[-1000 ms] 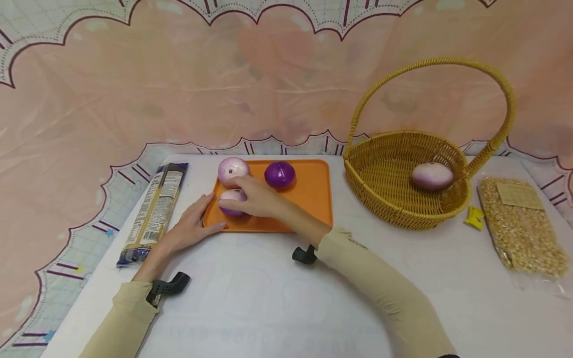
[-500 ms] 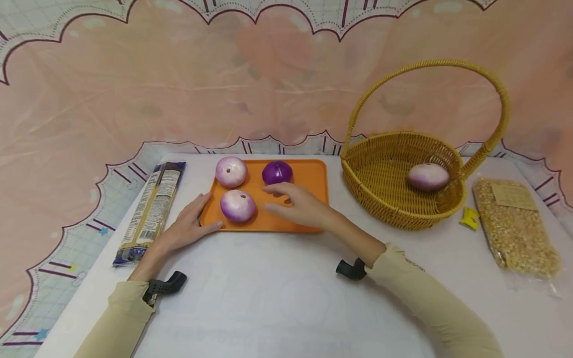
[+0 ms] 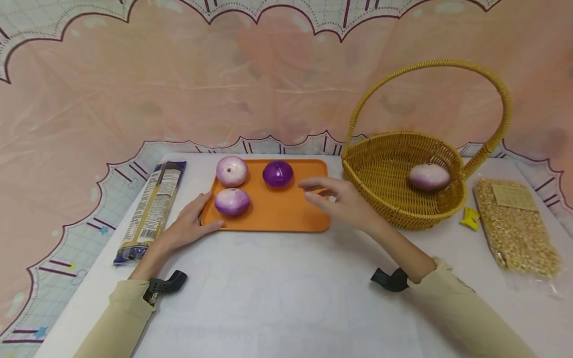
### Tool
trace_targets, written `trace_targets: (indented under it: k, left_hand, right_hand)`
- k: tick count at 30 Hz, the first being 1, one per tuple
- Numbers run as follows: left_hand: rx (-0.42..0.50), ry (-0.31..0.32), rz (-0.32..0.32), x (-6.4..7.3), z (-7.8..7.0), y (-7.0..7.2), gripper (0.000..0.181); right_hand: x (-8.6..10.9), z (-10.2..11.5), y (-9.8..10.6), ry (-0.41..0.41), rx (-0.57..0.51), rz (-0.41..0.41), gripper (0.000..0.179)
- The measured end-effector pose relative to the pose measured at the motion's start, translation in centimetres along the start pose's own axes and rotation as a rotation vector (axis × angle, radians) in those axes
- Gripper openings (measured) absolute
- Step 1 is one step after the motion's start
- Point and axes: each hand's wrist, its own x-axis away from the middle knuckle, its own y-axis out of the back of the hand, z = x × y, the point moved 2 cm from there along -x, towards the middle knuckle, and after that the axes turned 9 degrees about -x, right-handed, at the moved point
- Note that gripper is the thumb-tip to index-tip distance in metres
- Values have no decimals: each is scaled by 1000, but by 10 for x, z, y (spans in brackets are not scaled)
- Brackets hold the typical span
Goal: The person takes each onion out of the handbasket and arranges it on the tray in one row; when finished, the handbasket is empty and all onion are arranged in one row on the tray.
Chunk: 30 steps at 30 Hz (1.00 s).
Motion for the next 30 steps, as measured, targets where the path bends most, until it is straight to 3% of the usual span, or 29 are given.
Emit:
trace_targets:
  k: [11, 21, 30]
  left_hand:
    - [3, -2, -4, 2, -1, 3, 95]
    - [-3, -10, -12, 3, -1, 2, 94]
    - [2, -4, -3, 0, 0, -1, 94]
  right_hand:
    - [22, -3, 30, -72, -79, -119, 30]
    - [33, -9, 46, -46, -72, -143, 30]
    - [38, -13, 61, -129, -3, -201, 33]
